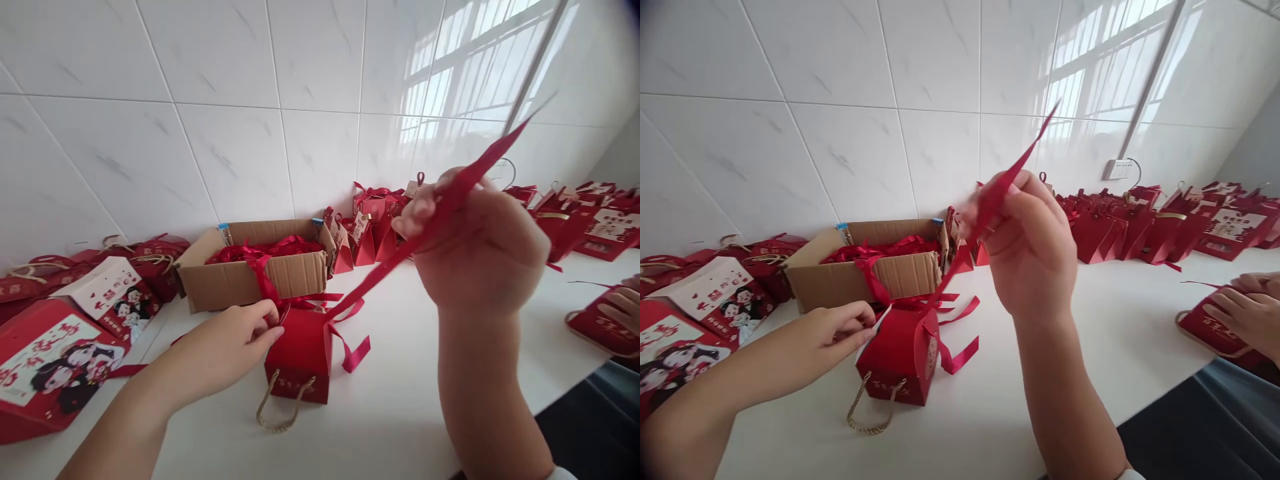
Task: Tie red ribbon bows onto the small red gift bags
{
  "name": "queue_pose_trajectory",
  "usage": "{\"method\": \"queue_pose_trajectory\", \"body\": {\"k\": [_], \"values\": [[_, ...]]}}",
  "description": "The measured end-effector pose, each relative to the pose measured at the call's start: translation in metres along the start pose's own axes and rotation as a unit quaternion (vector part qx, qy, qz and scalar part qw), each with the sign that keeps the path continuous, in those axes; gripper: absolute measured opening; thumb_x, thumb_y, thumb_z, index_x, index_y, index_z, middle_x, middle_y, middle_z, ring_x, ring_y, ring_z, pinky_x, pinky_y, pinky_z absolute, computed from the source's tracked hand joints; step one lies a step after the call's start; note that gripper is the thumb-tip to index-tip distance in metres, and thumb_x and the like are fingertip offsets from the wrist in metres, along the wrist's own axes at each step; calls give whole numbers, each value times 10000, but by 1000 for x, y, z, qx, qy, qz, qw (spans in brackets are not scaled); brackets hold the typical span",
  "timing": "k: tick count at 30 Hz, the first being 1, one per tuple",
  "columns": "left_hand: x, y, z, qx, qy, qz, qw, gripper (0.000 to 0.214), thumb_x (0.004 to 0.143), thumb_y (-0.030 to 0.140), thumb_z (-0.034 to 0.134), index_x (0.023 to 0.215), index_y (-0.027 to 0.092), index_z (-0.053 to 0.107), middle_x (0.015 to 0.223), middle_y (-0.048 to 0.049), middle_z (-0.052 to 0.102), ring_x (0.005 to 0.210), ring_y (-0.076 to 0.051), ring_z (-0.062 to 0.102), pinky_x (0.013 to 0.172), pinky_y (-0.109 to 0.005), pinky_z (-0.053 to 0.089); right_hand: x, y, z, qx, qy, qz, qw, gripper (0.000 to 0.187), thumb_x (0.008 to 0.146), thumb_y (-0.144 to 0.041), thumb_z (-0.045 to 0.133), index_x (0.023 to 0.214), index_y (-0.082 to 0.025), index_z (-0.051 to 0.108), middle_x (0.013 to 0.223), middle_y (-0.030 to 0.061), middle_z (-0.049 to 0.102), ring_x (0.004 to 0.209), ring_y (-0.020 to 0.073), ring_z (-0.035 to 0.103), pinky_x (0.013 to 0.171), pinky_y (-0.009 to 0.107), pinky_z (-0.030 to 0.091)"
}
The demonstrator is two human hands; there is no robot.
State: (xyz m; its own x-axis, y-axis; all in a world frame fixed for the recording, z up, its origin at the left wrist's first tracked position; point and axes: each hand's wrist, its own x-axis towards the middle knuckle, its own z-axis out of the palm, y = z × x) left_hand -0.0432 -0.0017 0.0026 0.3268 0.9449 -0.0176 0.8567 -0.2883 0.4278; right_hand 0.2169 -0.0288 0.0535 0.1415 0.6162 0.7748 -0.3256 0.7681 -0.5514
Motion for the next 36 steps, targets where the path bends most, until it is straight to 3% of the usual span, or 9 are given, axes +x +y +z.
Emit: {"method": "queue_pose_trajectory", "body": {"k": [3,5,8,10,12,14,18,24,36], "values": [[-1,2,-4,10,-38,-22,999,330,867,476,369,954,250,593,699,5,671,581,-179,593,519,-249,384,0,8,4,-11,-56,109,992,181,837,-242,448,661,-206,471,583,-27,469,486,99,450,475,243,384],[-2,4,-6,12,-36,-34,999,340,869,462,343,1001,239,563,742,-13,662,607,-184,589,514,-250,369,-2,22,12,-82,-134,208,965,197,812,-248,462,623,-197,439,567,-31,439,504,98,425,469,233,345],[-2,6,-7,17,-41,-40,998,355,870,456,321,1035,222,531,717,-16,624,586,-178,556,485,-248,340,-11,51,25,-238,-278,343,865,233,777,-224,475,584,-194,349,566,-44,349,498,84,333,441,227,261],[-1,8,-6,19,-50,-53,997,368,879,452,292,1068,222,509,664,2,583,550,-172,515,456,-245,317,-19,70,32,-327,-335,378,798,252,763,-220,460,581,-199,287,556,-49,299,475,81,267,418,237,208],[-1,10,-6,17,-55,-70,996,384,885,454,277,1113,228,488,638,14,551,534,-168,485,437,-240,305,-24,83,36,-391,-362,379,757,265,757,-218,450,578,-200,255,546,-47,292,467,84,245,408,246,191],[-1,10,-7,10,-54,-80,995,394,885,451,283,1158,235,467,664,13,550,543,-164,482,437,-232,311,-27,90,38,-421,-376,377,735,266,755,-212,442,577,-199,246,544,-42,307,467,88,246,404,252,193],[-1,9,-7,-2,-59,-91,994,400,884,453,286,1184,242,445,728,-1,564,581,-165,506,442,-221,323,-27,87,38,-430,-404,380,712,269,753,-192,430,570,-194,233,546,-34,313,464,89,240,407,258,192],[2,12,-10,0,-77,-115,990,368,877,440,286,1156,255,438,684,11,525,576,-168,508,424,-210,312,-26,84,39,-432,-423,377,701,304,751,-167,428,574,-190,181,535,-35,254,459,88,191,424,276,150],[1,16,-12,9,-61,-111,992,349,837,352,320,1134,249,471,609,19,532,446,-151,469,386,-224,259,-24,86,36,-423,-428,382,701,240,756,-172,433,588,-193,262,576,-30,334,484,89,273,441,251,212]]}}
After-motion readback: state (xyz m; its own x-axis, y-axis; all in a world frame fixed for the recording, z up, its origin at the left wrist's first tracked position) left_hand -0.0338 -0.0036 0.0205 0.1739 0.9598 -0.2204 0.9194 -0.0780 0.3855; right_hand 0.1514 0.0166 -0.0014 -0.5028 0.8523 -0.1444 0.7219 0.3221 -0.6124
